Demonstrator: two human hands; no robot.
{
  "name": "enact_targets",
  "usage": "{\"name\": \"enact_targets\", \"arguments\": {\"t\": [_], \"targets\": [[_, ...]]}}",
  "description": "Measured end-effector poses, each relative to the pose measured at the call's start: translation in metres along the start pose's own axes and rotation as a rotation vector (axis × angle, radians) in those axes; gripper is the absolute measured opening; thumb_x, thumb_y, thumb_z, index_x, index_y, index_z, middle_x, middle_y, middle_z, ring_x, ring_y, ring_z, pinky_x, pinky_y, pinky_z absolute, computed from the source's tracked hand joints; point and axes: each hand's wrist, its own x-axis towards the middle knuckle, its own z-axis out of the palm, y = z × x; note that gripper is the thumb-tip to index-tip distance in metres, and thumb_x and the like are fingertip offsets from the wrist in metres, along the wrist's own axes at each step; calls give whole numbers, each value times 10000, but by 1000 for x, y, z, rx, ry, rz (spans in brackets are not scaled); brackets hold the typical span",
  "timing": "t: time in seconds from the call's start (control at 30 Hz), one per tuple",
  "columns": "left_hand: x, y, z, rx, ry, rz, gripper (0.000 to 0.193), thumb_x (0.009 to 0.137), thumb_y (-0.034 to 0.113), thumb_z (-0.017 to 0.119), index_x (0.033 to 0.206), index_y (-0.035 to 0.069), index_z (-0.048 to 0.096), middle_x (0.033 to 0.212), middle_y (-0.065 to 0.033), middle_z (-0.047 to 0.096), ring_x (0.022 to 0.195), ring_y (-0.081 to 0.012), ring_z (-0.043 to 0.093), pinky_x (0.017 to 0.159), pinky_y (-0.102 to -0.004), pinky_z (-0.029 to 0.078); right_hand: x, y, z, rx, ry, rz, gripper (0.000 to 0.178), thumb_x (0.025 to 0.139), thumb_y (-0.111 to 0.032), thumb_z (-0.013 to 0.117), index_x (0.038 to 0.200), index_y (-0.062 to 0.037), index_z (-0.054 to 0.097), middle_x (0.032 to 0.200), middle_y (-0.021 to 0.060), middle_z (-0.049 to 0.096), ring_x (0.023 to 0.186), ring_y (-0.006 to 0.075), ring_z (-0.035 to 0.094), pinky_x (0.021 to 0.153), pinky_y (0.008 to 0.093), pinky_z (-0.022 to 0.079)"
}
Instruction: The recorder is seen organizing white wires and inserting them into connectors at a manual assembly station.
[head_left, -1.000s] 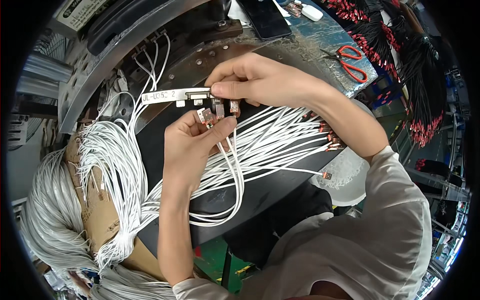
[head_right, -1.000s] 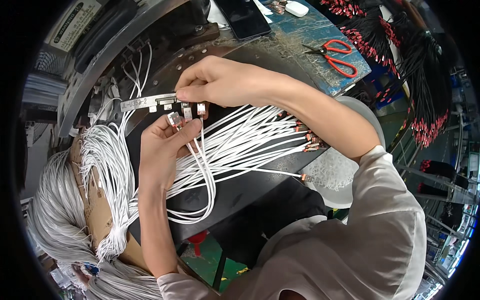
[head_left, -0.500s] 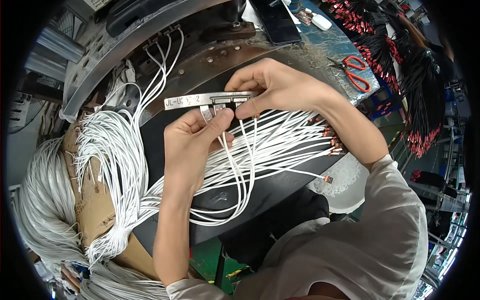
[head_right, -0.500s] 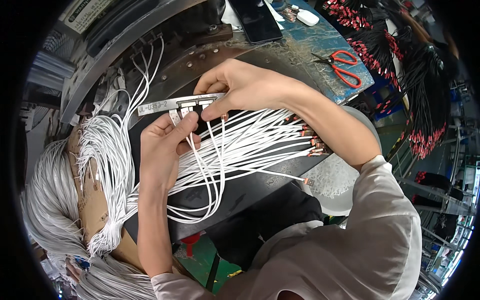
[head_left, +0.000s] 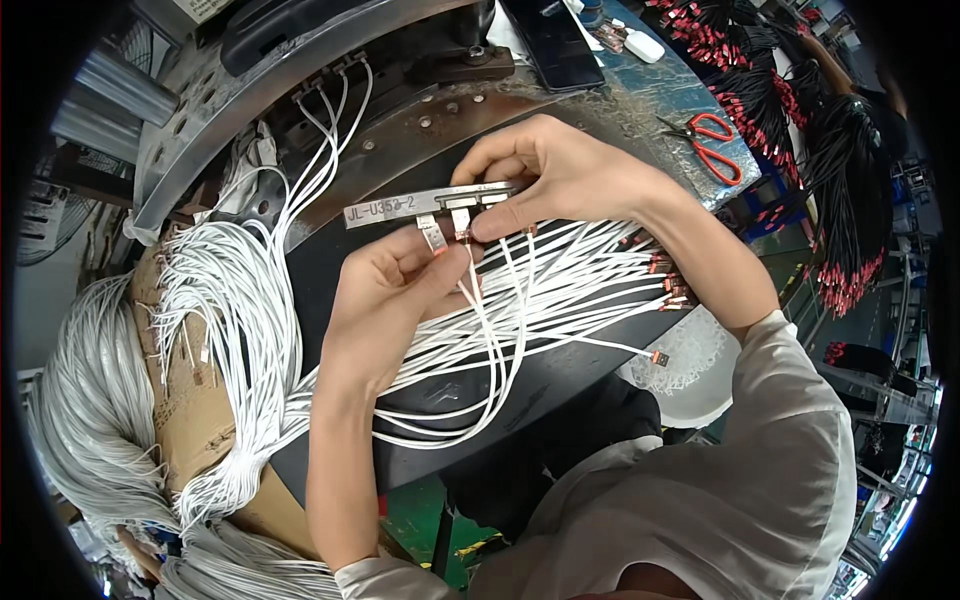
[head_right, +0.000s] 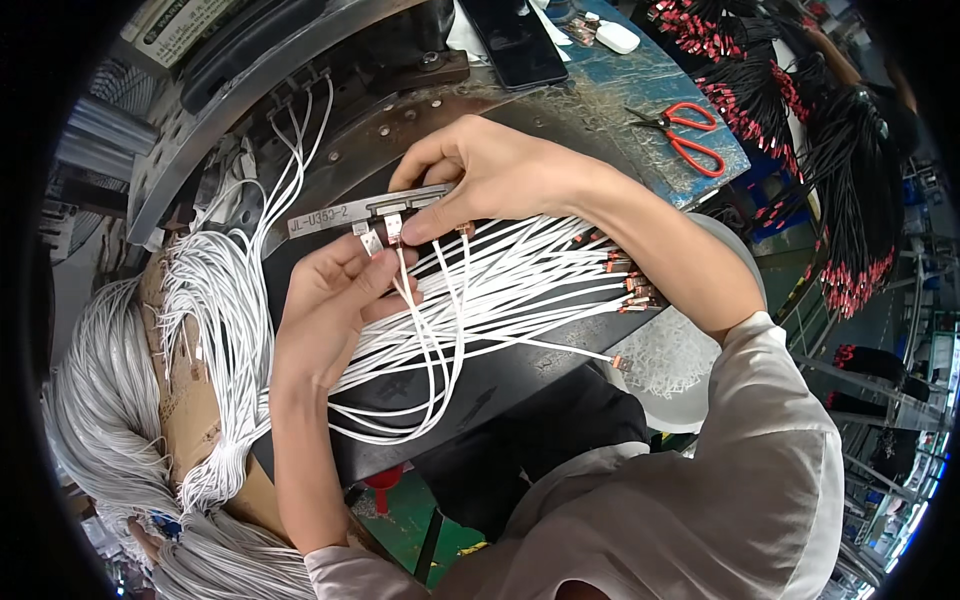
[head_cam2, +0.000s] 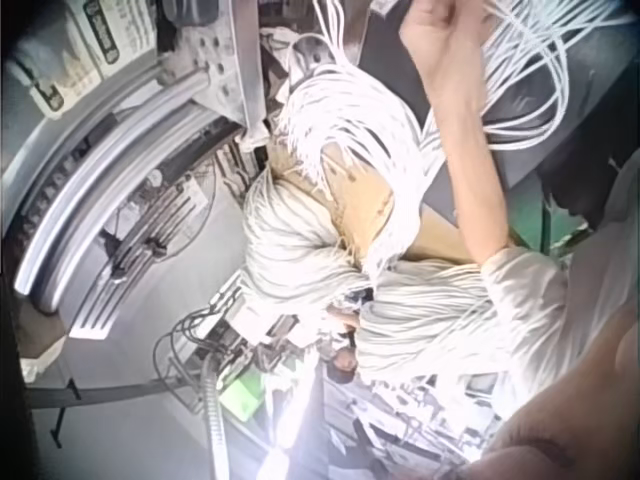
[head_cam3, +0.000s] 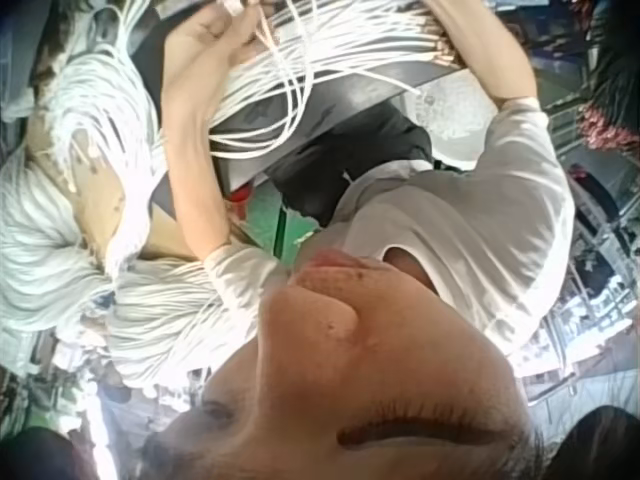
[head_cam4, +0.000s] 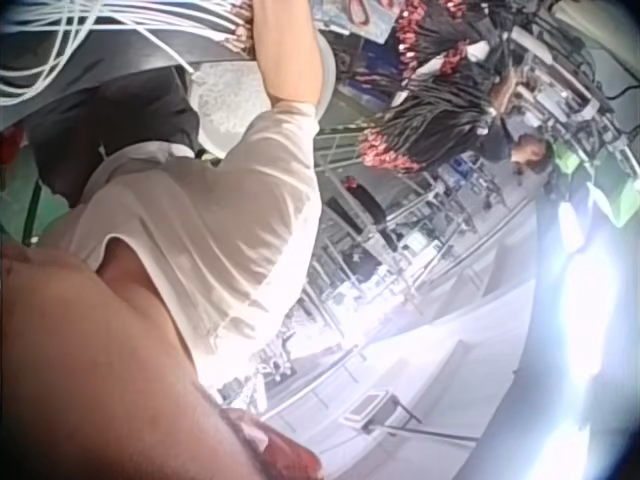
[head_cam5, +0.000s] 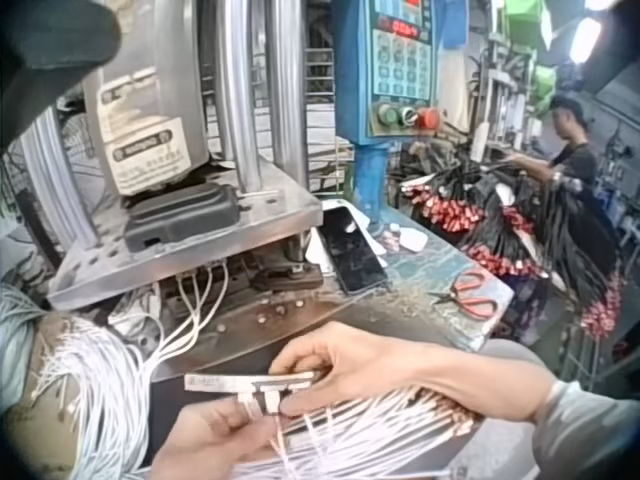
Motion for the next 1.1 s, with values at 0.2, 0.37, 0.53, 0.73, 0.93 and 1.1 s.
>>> {"name": "enact_targets", "arguments": {"t": [0.2,0.37,0.53,0.73,0.93,1.1], "targets": [[-3,3,-5,107,-14,-47,305,937,86,784,1184,-78,710,893,-88,734,771,-124,704,721,-265,623,3,3,-7,-12,38,30,363,827,-106,868,1135,38,742,812,70,762,595,57,589,539,215,452],[0,2,3,35,21,-9,281,932,105,796,1134,-80,736,889,-84,735,750,-115,693,696,-267,620,4,3,-3,-34,-8,3,382,823,-100,865,1142,68,738,813,77,764,607,57,596,541,224,462],[-11,16,-4,510,235,75,267,945,219,791,989,-45,796,818,-67,748,702,-87,679,641,-254,551,14,-6,-26,-203,-21,13,349,810,-136,868,1077,71,781,825,78,765,631,93,639,577,230,503],[33,34,-9,1455,494,992,253,893,95,741,1127,-1,726,1099,-148,685,1087,-345,608,921,-461,490,81,-5,-57,-751,124,-423,259,906,-170,728,1100,-5,768,1213,233,705,1178,329,662,1010,408,502],[110,30,-27,1711,684,863,378,813,-29,736,1174,-32,624,1203,-286,609,1014,-477,653,788,-535,591,171,-2,-72,-532,377,-456,203,961,-119,654,1141,-33,693,1098,166,710,1010,265,661,897,374,527],[123,36,-39,1642,540,904,129,893,63,683,962,-44,661,1099,-341,657,797,-472,720,686,-537,608,186,17,-78,-834,582,-627,153,948,-112,627,1055,-10,665,1051,179,696,972,309,654,879,408,523]]}}
